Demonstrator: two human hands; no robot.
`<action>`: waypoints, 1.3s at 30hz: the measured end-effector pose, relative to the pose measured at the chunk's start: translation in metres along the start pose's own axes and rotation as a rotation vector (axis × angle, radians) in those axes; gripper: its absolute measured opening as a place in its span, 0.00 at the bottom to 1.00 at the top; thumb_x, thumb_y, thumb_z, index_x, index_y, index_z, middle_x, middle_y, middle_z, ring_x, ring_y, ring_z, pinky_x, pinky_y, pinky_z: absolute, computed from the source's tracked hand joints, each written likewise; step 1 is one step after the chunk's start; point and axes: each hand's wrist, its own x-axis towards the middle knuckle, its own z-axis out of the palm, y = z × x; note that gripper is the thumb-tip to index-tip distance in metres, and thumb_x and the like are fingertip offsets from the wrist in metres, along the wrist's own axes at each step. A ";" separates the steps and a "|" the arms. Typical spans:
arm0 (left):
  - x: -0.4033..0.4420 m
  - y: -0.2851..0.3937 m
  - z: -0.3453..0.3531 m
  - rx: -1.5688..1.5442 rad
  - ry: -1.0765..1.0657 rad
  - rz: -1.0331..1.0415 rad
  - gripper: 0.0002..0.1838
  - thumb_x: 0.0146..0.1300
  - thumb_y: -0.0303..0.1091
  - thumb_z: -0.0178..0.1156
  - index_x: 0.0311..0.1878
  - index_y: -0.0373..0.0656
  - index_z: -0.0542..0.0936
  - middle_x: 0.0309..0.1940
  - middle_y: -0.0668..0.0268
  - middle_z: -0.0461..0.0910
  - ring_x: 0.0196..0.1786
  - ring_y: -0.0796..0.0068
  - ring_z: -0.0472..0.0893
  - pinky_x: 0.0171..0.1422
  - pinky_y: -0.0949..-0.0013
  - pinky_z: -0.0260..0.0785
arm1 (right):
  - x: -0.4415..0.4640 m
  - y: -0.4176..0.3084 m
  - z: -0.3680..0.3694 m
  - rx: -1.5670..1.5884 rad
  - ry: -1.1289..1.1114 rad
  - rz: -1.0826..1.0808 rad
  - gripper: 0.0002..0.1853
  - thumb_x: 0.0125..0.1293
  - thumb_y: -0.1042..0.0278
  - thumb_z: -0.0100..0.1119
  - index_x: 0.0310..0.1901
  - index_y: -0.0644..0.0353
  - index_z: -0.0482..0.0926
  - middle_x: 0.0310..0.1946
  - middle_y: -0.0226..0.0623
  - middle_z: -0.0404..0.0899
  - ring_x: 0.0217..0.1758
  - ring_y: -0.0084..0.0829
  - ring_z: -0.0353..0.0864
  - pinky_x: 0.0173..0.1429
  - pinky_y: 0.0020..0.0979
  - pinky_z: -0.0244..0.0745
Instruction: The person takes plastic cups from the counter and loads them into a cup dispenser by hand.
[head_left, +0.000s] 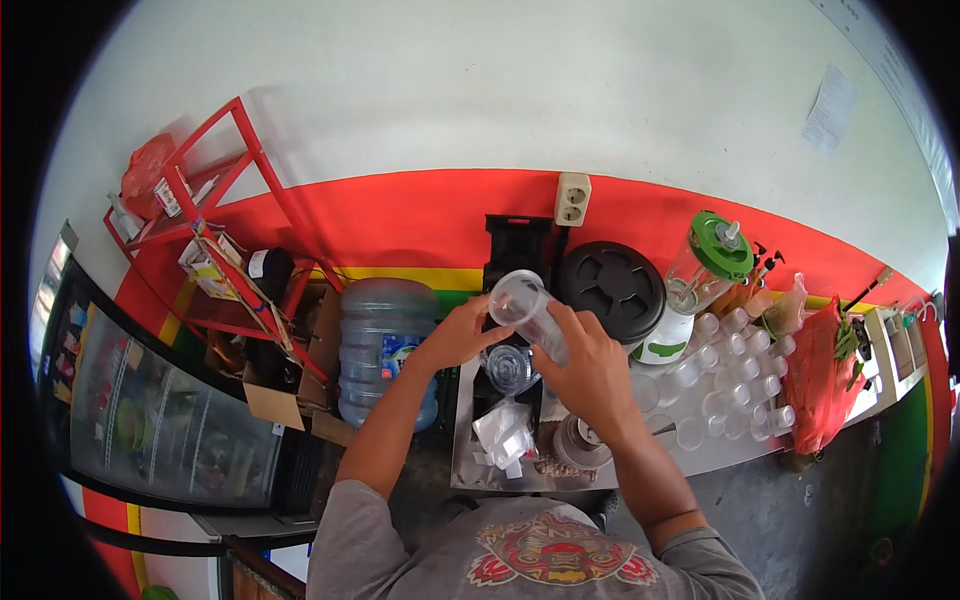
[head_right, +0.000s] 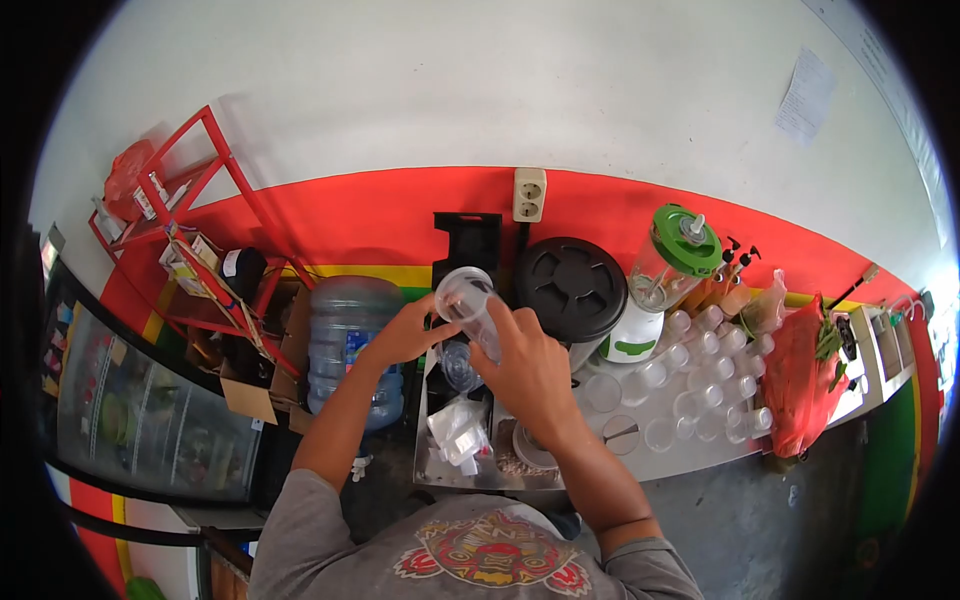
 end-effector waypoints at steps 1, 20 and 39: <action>-0.003 -0.004 0.007 -0.109 0.072 0.082 0.45 0.66 0.49 0.78 0.81 0.41 0.71 0.64 0.57 0.81 0.49 0.73 0.76 0.57 0.67 0.73 | -0.004 0.002 0.006 0.013 0.016 0.022 0.30 0.63 0.62 0.74 0.67 0.55 0.79 0.50 0.48 0.83 0.44 0.56 0.88 0.46 0.52 0.83; -0.005 -0.031 0.046 -0.579 0.321 0.133 0.47 0.64 0.25 0.77 0.83 0.33 0.62 0.75 0.55 0.75 0.77 0.66 0.74 0.84 0.63 0.62 | 0.017 -0.009 0.043 -0.162 -0.054 0.136 0.32 0.62 0.65 0.74 0.69 0.51 0.80 0.52 0.56 0.80 0.48 0.61 0.88 0.51 0.54 0.85; -0.009 -0.024 0.073 -0.753 0.498 0.084 0.39 0.65 0.24 0.76 0.76 0.40 0.67 0.71 0.57 0.74 0.78 0.65 0.73 0.80 0.62 0.66 | 0.020 0.032 0.094 -0.109 0.176 -0.077 0.39 0.65 0.74 0.71 0.77 0.61 0.67 0.65 0.63 0.68 0.61 0.62 0.82 0.61 0.50 0.83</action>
